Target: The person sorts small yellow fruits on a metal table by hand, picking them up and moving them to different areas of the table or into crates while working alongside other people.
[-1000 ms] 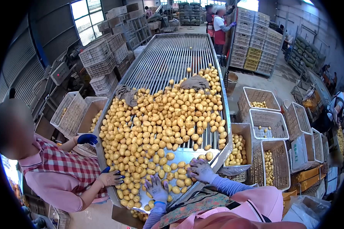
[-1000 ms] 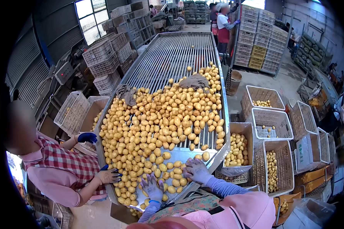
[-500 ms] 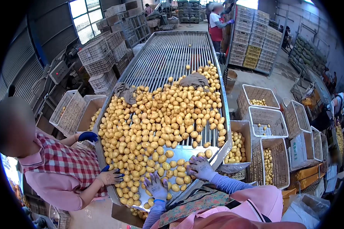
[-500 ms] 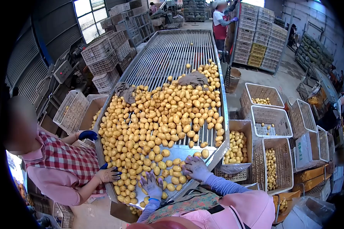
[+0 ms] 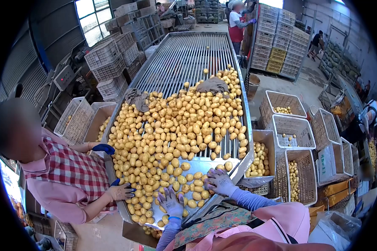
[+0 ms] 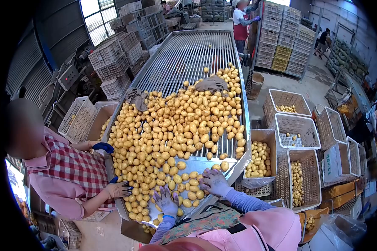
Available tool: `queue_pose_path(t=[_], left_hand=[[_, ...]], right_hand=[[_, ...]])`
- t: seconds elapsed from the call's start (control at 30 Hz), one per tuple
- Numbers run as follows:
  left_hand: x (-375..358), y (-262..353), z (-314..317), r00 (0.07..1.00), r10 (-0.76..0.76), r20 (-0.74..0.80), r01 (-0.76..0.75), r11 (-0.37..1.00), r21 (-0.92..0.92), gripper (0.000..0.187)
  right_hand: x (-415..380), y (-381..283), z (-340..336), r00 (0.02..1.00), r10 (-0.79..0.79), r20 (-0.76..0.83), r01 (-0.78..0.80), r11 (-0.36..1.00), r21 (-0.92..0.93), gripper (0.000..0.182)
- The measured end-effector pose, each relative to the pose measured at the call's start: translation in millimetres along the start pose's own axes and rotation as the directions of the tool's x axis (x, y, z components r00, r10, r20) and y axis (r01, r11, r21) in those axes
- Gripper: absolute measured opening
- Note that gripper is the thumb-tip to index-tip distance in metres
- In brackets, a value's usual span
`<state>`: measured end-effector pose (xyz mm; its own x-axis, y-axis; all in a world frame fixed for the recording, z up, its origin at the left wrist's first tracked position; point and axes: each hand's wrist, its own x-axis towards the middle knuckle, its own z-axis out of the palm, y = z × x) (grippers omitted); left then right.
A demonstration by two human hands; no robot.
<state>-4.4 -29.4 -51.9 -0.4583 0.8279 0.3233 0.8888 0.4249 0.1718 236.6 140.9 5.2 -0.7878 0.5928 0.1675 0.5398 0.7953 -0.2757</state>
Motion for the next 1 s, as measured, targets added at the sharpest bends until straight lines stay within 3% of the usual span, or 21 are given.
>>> queue_pose_path(t=[0.83, 0.9, 1.0], left_hand=[[0, -1, 4, 0.998, -0.015, 0.060, 0.014, 1.000, 0.007, 0.069], [-2, -3, 7, 0.998, -0.009, 0.066, 0.009, 1.000, 0.001, 0.070], [-2, -5, 15, 0.999, 0.000, 0.036, 0.001, 1.000, -0.028, 0.069]], right_hand=[[-1, -1, -2, 1.000, 0.003, -0.031, -0.003, 1.000, 0.009, 0.035], [2, -4, -15, 0.999, -0.011, 0.040, 0.010, 1.000, 0.014, 0.035], [-1, -1, -6, 0.997, -0.058, -0.050, 0.057, 0.998, -0.017, 0.035]])
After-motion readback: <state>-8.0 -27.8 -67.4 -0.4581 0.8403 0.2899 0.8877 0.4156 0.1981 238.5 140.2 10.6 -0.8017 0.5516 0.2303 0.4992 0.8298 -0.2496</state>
